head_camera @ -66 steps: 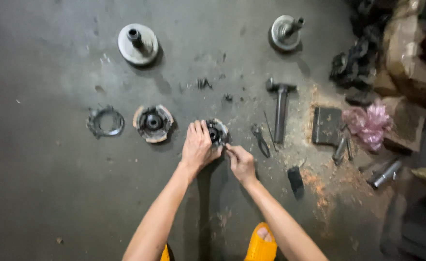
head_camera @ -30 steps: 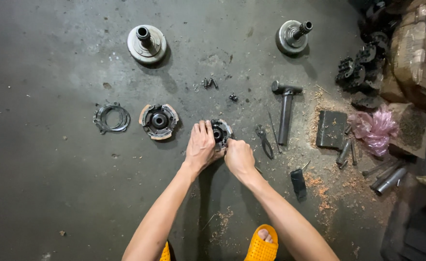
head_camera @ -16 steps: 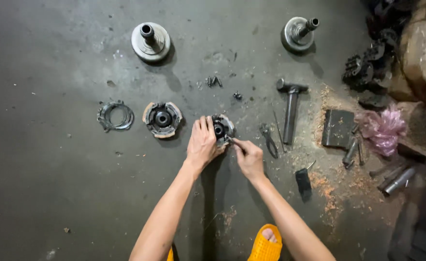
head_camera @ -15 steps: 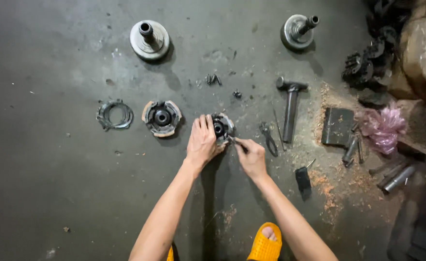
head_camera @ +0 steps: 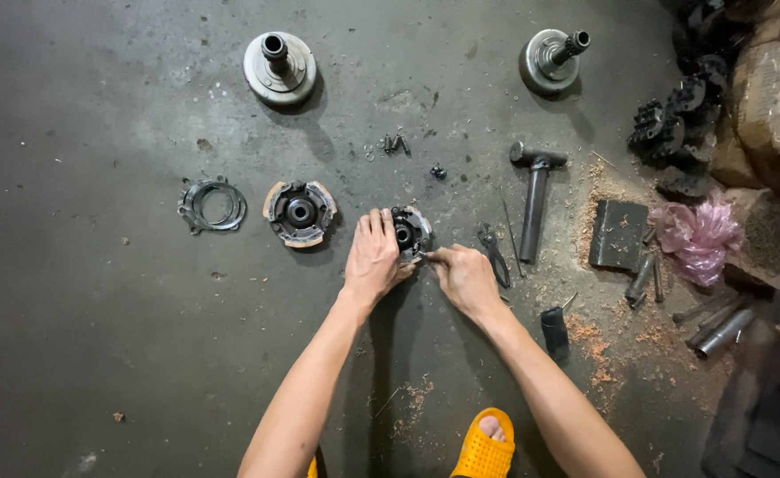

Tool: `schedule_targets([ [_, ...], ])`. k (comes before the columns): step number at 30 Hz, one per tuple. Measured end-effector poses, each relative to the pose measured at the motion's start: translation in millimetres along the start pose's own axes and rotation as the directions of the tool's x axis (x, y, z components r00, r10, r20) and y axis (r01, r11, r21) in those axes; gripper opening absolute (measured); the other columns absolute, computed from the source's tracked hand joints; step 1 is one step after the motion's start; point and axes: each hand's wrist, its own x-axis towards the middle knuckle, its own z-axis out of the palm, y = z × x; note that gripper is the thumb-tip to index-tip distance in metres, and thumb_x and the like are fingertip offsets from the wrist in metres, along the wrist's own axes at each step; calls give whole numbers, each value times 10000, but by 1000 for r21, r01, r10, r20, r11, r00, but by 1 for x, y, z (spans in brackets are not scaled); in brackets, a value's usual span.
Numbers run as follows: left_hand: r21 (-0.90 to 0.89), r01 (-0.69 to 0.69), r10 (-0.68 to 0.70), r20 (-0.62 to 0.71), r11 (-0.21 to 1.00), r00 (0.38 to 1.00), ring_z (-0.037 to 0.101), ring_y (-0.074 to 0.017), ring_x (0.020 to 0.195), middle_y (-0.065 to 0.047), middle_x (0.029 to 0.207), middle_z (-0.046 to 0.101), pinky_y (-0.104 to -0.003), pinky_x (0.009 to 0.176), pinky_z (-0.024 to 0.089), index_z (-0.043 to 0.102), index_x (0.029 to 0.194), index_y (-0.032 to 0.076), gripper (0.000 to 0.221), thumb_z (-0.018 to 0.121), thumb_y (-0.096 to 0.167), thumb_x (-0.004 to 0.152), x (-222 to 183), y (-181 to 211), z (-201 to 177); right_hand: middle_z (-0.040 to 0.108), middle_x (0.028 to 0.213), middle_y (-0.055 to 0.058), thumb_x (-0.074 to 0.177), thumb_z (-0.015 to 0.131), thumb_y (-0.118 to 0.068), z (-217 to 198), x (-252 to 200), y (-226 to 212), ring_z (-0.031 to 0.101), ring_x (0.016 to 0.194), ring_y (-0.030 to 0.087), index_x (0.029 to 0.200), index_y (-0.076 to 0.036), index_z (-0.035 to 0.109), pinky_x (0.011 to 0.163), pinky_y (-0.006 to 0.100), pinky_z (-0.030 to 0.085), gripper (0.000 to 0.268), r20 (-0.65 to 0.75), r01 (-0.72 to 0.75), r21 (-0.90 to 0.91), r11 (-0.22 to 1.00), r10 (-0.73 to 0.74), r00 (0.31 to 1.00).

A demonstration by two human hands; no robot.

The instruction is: Repairing a motorcycle clutch assembly by manipulating springs and clips with a pick tool and pliers

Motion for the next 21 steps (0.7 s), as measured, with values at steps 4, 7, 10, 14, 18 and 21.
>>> schedule_targets([
  [4, -2, -1, 1, 3, 1000, 1000, 540, -406, 1179, -326, 1315, 516, -477, 1089, 451, 471, 1397, -155, 1199, 901, 609, 579, 0, 0, 0, 749, 814, 113, 877, 702, -157, -3, 0, -7, 748, 832, 380, 946, -189, 796, 713, 487, 615, 120, 36, -45, -7, 999, 45, 998],
  [7, -23, -13, 13, -10, 1000, 1000, 546, -409, 1169, -331, 1304, 519, -482, 1082, 457, 475, 1395, -157, 1157, 897, 574, 603, 0, -2, 10, 748, 792, 100, 899, 632, -145, 40, 19, 22, 763, 801, 349, 911, -204, 789, 706, 476, 624, 169, 106, -35, -164, 986, 53, 993],
  [10, 69, -33, 35, -32, 997, 999, 554, -413, 1151, -326, 1289, 528, -455, 1051, 469, 467, 1394, -172, 1035, 859, 457, 672, 1, -2, 12, 751, 781, 150, 887, 615, -216, 18, 32, -19, 764, 814, 406, 892, -143, 777, 716, 529, 623, 177, 202, -122, -266, 956, 179, 963],
  [14, 66, -31, 37, -93, 997, 995, 561, -407, 1127, -329, 1276, 546, -437, 1031, 480, 503, 1376, -171, 990, 836, 440, 671, 1, -8, 39, 745, 855, 160, 891, 668, -109, 21, 11, -23, 771, 847, 382, 989, -115, 780, 790, 516, 635, 149, 82, -68, -165, 984, 82, 993],
  [18, -10, -37, 36, -116, 999, 993, 559, -401, 1085, -333, 1237, 541, -459, 1011, 486, 518, 1339, -172, 1176, 873, 611, 537, 1, -4, 12, 716, 853, 206, 906, 634, -91, 25, 12, -20, 746, 831, 445, 979, -86, 747, 730, 556, 617, 135, 50, -85, -28, 996, 86, 995],
  [21, 16, -45, 47, -162, 999, 986, 560, -402, 1057, -335, 1210, 540, -456, 989, 486, 524, 1320, -180, 1197, 853, 658, 531, 2, -4, 15, 707, 878, 223, 908, 628, -95, 30, 9, -19, 737, 862, 466, 983, -78, 737, 753, 566, 610, 133, 54, -98, -18, 995, 99, 994],
])
